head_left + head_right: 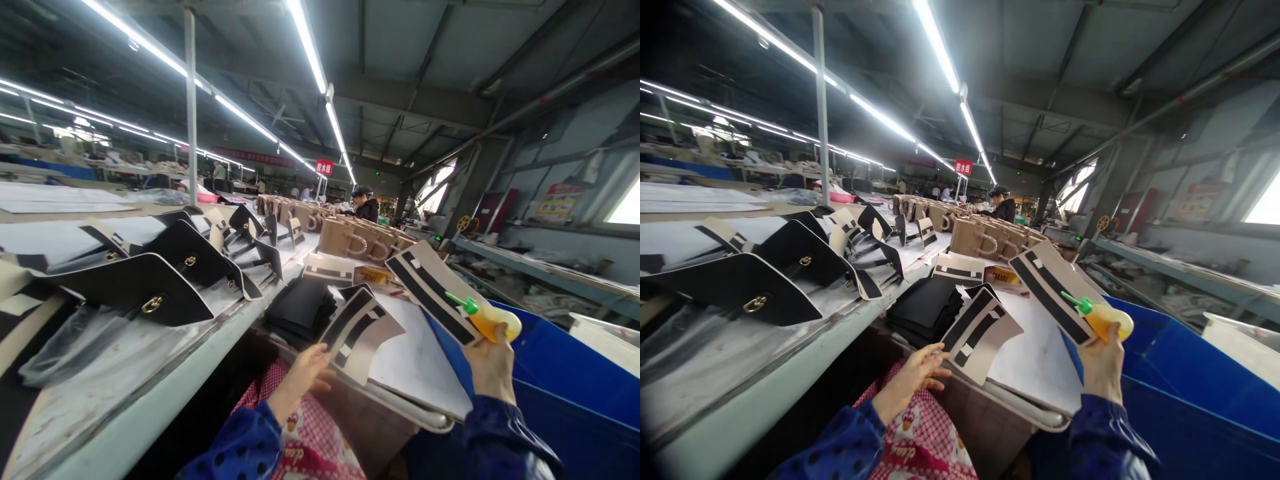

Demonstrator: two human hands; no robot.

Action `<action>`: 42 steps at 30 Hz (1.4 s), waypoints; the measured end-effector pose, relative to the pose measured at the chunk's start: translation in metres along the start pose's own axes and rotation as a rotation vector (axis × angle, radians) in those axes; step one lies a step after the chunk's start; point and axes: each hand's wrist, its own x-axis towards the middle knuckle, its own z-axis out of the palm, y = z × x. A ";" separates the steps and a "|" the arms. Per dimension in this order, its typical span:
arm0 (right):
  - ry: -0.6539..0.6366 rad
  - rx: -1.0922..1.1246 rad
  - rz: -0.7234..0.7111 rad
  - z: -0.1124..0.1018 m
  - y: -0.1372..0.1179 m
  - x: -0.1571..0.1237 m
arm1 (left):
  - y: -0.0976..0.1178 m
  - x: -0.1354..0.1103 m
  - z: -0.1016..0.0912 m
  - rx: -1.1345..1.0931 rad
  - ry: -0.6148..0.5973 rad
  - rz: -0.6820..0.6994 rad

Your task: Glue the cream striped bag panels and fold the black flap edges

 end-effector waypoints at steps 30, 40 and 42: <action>-0.046 0.029 0.198 -0.036 0.018 -0.164 | 0.087 -0.019 -0.009 0.873 0.216 0.543; -0.221 0.137 0.403 0.002 0.077 -0.199 | 0.027 -0.079 -0.037 -0.033 0.407 0.142; -0.247 0.139 0.457 0.012 0.099 -0.208 | 0.028 -0.089 -0.032 -0.122 0.365 0.120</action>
